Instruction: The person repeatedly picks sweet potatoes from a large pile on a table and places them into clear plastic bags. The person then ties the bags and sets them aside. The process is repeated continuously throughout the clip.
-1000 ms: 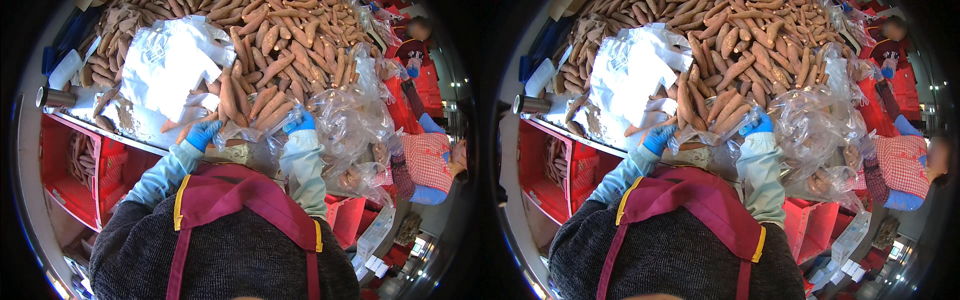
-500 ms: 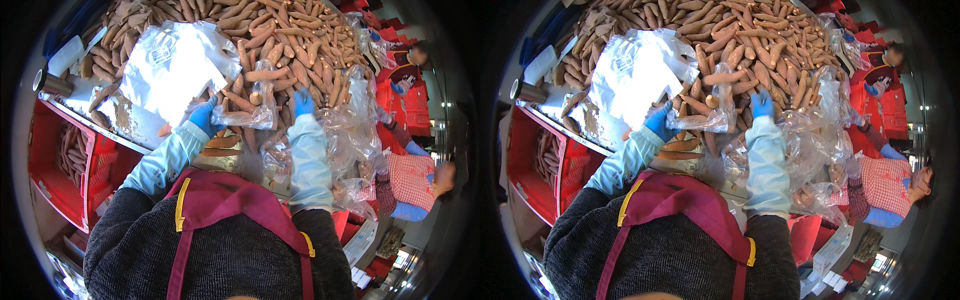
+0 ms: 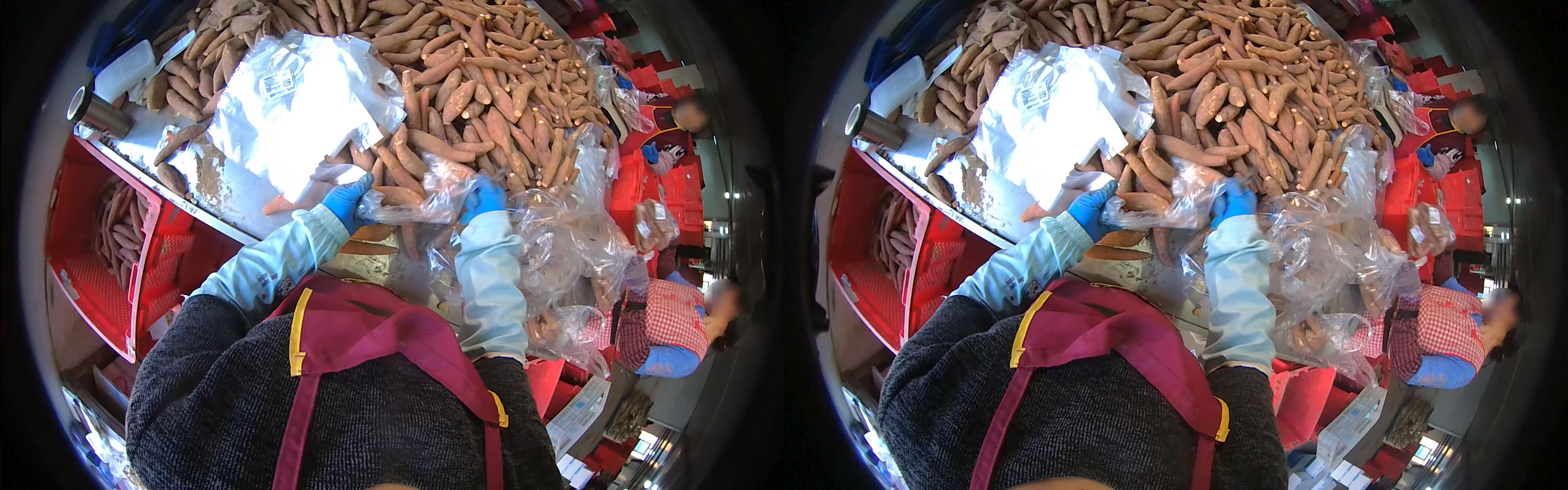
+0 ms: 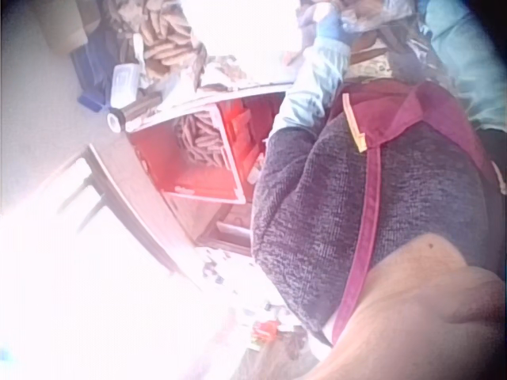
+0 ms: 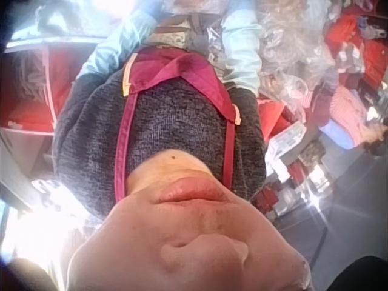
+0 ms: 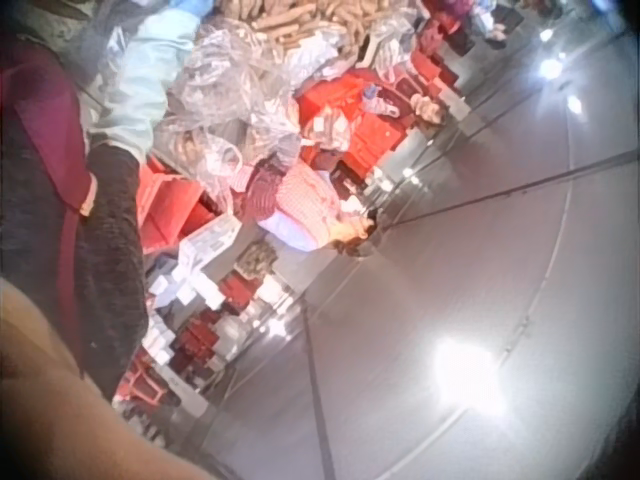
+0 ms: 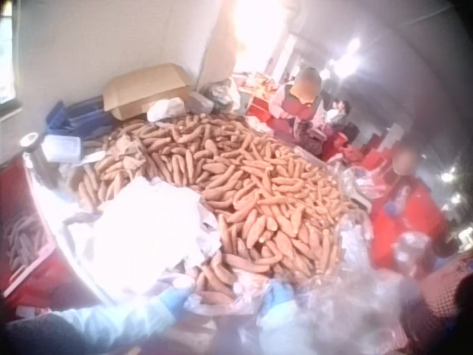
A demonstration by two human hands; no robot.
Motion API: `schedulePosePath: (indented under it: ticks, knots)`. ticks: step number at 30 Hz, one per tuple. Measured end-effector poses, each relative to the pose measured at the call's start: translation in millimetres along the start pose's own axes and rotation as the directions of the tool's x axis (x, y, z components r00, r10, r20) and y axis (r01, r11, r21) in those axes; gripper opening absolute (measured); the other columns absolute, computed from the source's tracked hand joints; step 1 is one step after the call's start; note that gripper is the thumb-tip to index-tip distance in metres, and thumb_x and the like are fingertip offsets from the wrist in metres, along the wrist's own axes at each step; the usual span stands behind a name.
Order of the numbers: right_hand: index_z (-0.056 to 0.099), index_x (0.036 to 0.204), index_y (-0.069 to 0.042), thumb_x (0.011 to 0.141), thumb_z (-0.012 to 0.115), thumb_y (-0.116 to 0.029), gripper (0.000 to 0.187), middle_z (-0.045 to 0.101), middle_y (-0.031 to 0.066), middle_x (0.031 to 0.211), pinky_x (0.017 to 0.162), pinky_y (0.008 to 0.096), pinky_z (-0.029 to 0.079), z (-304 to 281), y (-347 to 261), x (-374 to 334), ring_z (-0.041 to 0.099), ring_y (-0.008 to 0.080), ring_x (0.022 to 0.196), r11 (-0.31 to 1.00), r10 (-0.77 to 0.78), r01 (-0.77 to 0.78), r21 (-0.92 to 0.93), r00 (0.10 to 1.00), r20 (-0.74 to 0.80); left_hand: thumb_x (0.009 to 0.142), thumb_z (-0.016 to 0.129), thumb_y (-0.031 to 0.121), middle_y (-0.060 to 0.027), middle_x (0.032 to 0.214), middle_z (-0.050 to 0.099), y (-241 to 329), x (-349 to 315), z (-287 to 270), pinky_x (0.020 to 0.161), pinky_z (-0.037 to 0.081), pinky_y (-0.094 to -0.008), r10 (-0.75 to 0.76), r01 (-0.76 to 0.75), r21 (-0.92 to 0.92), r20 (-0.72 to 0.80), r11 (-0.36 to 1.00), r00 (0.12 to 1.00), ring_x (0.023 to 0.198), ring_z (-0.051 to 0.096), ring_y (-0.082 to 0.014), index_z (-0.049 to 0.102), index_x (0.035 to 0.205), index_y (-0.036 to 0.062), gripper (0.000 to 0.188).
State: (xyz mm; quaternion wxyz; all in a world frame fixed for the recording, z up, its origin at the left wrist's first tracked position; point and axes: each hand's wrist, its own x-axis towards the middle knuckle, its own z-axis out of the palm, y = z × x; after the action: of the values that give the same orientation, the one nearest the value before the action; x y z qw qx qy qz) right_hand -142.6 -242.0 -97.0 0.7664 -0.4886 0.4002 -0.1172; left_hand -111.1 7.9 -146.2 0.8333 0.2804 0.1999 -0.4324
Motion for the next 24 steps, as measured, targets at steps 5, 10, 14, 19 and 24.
schedulePosePath:
  ticks: [5, 10, 14, 19, 24]
  knots:
    - [0.048, 0.061, -0.013, 0.075, 0.056, -0.016, 0.016, 0.035, -0.0034, 0.044, 0.028, 0.0235, 0.021, 1.5, -88.3, -11.6, 0.029, 0.0083, 0.033, 0.941, -0.309, 0.243, 0.234, 0.899, 0.31, 0.082, 0.051, 0.031, -0.0082, 0.102, 0.054, -6.1, 1.7, 1.6, 0.077, 0.047, -0.0432, 0.013, -0.015, 0.026, 0.076, 1.0, 0.997, 0.089, 0.055, -0.0252, 0.05, 0.103, 0.0097, 0.029]
    - [0.052, 0.069, -0.009, 0.074, 0.055, -0.014, 0.008, 0.046, -0.0005, 0.053, 0.032, 0.0239, 0.029, -14.2, -121.5, 8.7, 0.035, 0.0094, 0.037, 0.805, -0.447, 0.479, -0.349, 0.877, 0.173, 0.082, 0.051, 0.03, -0.0085, 0.099, 0.056, -2.4, -1.2, -4.5, 0.078, 0.044, -0.039, -0.011, -0.013, 0.127, 0.186, 0.992, 0.982, 0.087, 0.055, -0.0221, 0.05, 0.106, 0.0053, 0.035]
    - [0.052, 0.073, -0.007, 0.073, 0.053, -0.009, 0.003, 0.048, 0.002, 0.057, 0.039, 0.022, 0.036, -35.3, -116.4, 21.5, 0.044, 0.0099, 0.045, 0.945, -0.326, 0.326, -0.021, 0.945, 0.033, 0.082, 0.05, 0.028, -0.0091, 0.096, 0.057, -1.6, -6.6, -20.3, 0.076, 0.045, -0.0369, -0.046, -0.016, 0.198, 0.303, 0.98, 0.952, 0.085, 0.055, -0.0208, 0.054, 0.098, -0.0003, 0.033]
    - [0.051, 0.079, -0.006, 0.071, 0.052, -0.005, 0.008, 0.05, 0.0025, 0.064, 0.037, 0.022, 0.037, -65.0, -105.4, 2.2, 0.046, 0.0087, 0.047, 0.951, -0.309, 0.308, 0.021, 0.945, 0.105, 0.083, 0.049, 0.03, -0.0086, 0.094, 0.058, 3.1, -16.5, -23.3, 0.076, 0.045, -0.0336, 0.006, -0.08, 0.314, 0.23, 0.946, 0.973, 0.083, 0.055, -0.0201, 0.056, 0.096, 0.0017, 0.032]
    - [0.052, 0.08, -0.006, 0.07, 0.051, -0.006, 0.01, 0.051, 0.0022, 0.067, 0.038, 0.021, 0.038, -36.3, -48.4, -62.2, 0.047, 0.0092, 0.048, 0.985, -0.052, -0.01, 0.171, 0.934, 0.353, 0.076, 0.061, 0.023, -0.0082, 0.106, 0.05, 10.1, -52.6, 13.3, 0.077, 0.044, -0.0305, 0.296, -0.635, 0.661, 0.562, 0.4, 0.772, 0.084, 0.054, -0.0168, 0.038, 0.122, 0.0054, 0.054]
